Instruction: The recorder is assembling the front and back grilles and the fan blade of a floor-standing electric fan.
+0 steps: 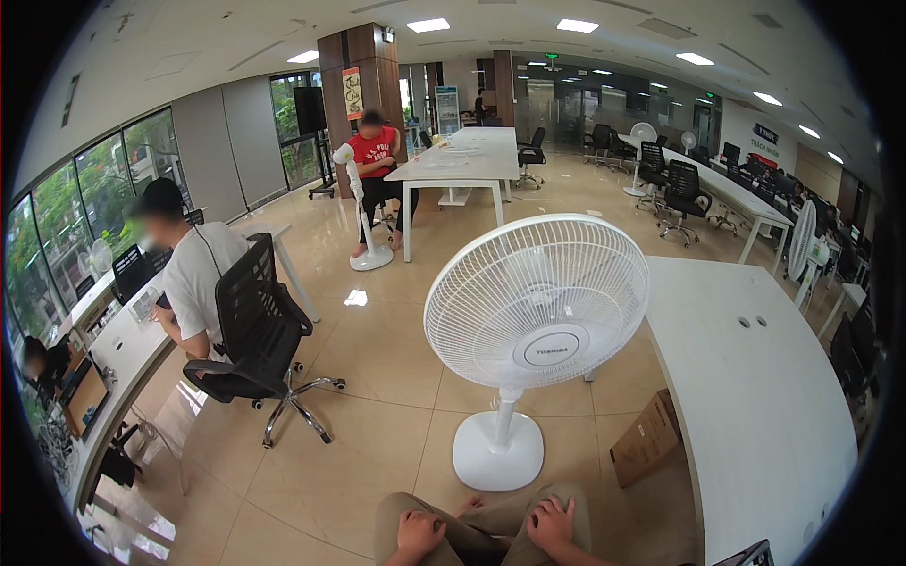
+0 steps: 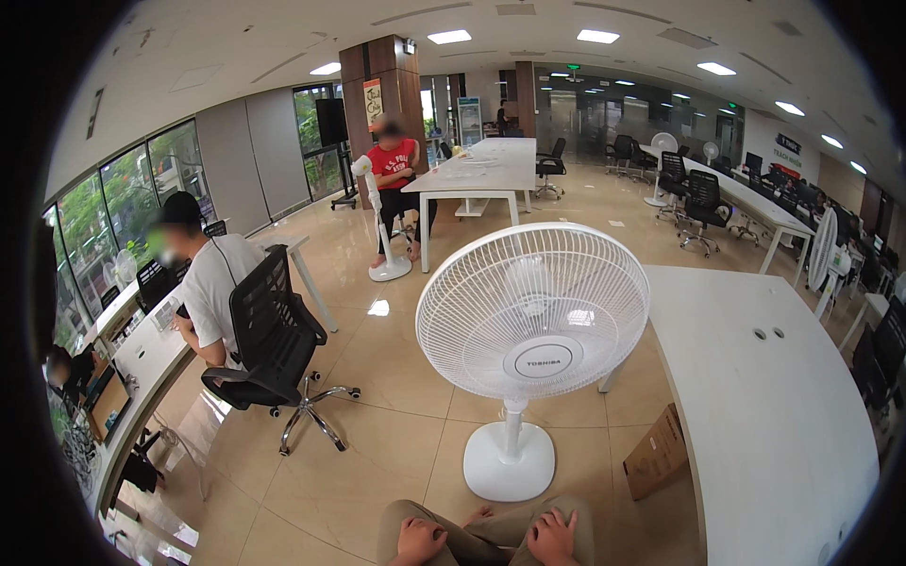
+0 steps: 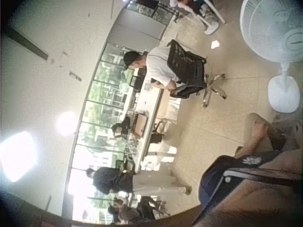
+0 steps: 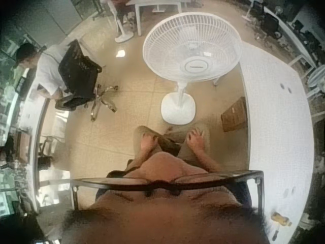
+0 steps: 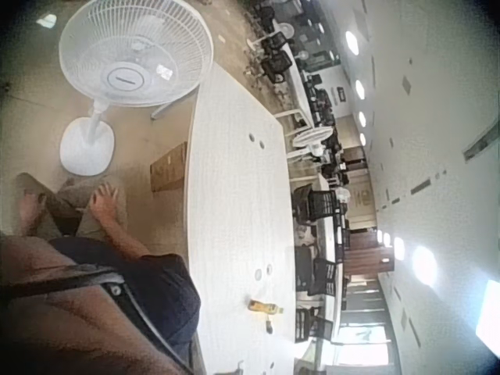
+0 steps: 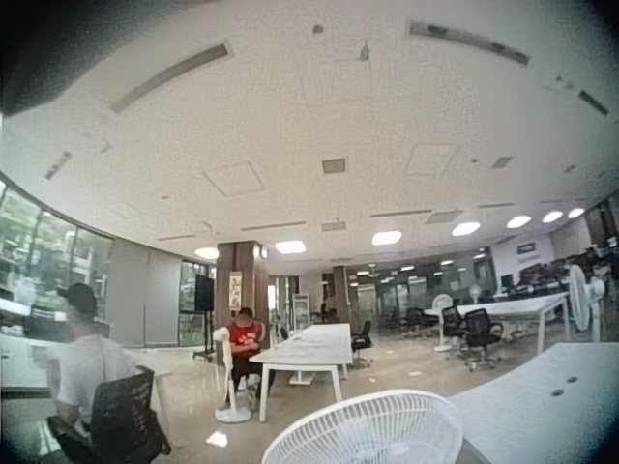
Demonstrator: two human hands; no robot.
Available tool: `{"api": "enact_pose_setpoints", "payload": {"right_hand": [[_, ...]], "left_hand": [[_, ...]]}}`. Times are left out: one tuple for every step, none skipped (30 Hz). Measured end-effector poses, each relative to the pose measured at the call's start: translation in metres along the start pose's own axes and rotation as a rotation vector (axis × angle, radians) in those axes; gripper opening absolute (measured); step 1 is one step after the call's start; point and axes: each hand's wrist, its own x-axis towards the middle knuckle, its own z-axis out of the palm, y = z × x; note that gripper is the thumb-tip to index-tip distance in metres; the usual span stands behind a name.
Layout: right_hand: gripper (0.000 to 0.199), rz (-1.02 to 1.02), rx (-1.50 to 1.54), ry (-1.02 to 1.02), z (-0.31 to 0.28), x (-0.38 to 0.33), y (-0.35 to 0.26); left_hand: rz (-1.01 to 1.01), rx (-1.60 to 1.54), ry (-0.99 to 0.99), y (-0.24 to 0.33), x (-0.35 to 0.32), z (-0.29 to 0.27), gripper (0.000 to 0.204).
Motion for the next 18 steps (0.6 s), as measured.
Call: {"api": "enact_pose_setpoints", "payload": {"right_hand": [[0.016, -0.032, -0.024, 0.017, -0.002, 0.001, -0.003], [0.016, -0.063, -0.049, 0.033, -0.003, 0.0, -0.005], [0.016, -0.058, -0.047, 0.035, -0.003, -0.001, -0.004], [0.017, -0.064, -0.004, 0.029, -0.002, -0.001, -0.002], [0.018, -0.07, 0.038, 0.023, -0.001, -0.002, 0.001], [0.018, -0.065, 0.038, 0.028, 0.001, -0.003, 0.002], [0.016, -0.053, 0.033, 0.008, 0.003, -0.005, 0.004], [0.015, -0.042, 0.028, -0.012, 0.005, -0.007, 0.006], [0.015, -0.034, 0.026, -0.005, 0.003, -0.008, 0.007], [0.015, -0.036, 0.037, -0.008, 0.002, -0.009, 0.008], [0.015, -0.037, 0.048, -0.011, 0.0, -0.009, 0.009], [0.015, -0.022, 0.044, -0.008, -0.004, -0.011, 0.007], [0.016, -0.023, 0.049, -0.022, -0.007, -0.009, 0.004], [0.016, -0.025, 0.053, -0.037, -0.009, -0.01, 0.0], [0.016, -0.009, 0.045, -0.032, -0.006, -0.01, 0.0], [0.017, -0.012, 0.043, -0.049, -0.003, -0.011, -0.001], [0.017, -0.016, 0.042, -0.068, -0.001, -0.014, -0.001], [0.017, -0.007, 0.038, -0.066, -0.001, -0.016, -0.001]], "left_hand": [[0.03, 0.006, 0.041, -0.001, -0.004, 0.0, 0.027], [0.031, 0.008, 0.04, -0.002, -0.006, 0.0, 0.027], [0.044, -0.034, 0.029, -0.003, -0.006, 0.001, 0.027], [0.059, -0.076, 0.019, -0.003, -0.005, 0.001, 0.026], [0.064, -0.075, 0.018, -0.004, -0.005, 0.002, 0.026], [0.042, -0.071, 0.002, -0.004, -0.003, 0.004, 0.027], [0.021, -0.068, -0.013, -0.004, -0.002, 0.006, 0.027], [0.029, -0.067, -0.012, -0.004, -0.001, 0.008, 0.027], [0.037, -0.033, -0.017, -0.005, -0.001, 0.011, 0.027], [0.046, 0.001, -0.021, -0.006, 0.001, 0.013, 0.027], [0.057, 0.001, -0.021, -0.008, 0.002, 0.017, 0.027], [0.044, -0.07, -0.01, -0.009, 0.0, 0.019, 0.029], [0.029, -0.142, 0.0, -0.012, -0.001, 0.02, 0.031], [0.041, -0.144, -0.008, -0.016, -0.006, 0.021, 0.031], [-0.069, -0.065, 0.082, -0.015, -0.008, 0.017, 0.04], [-0.182, 0.013, 0.172, -0.016, -0.01, 0.014, 0.05], [-0.17, 0.007, 0.164, -0.021, -0.01, 0.015, 0.05], [-0.367, -0.035, 0.111, -0.029, -0.006, 0.015, 0.063]]}}
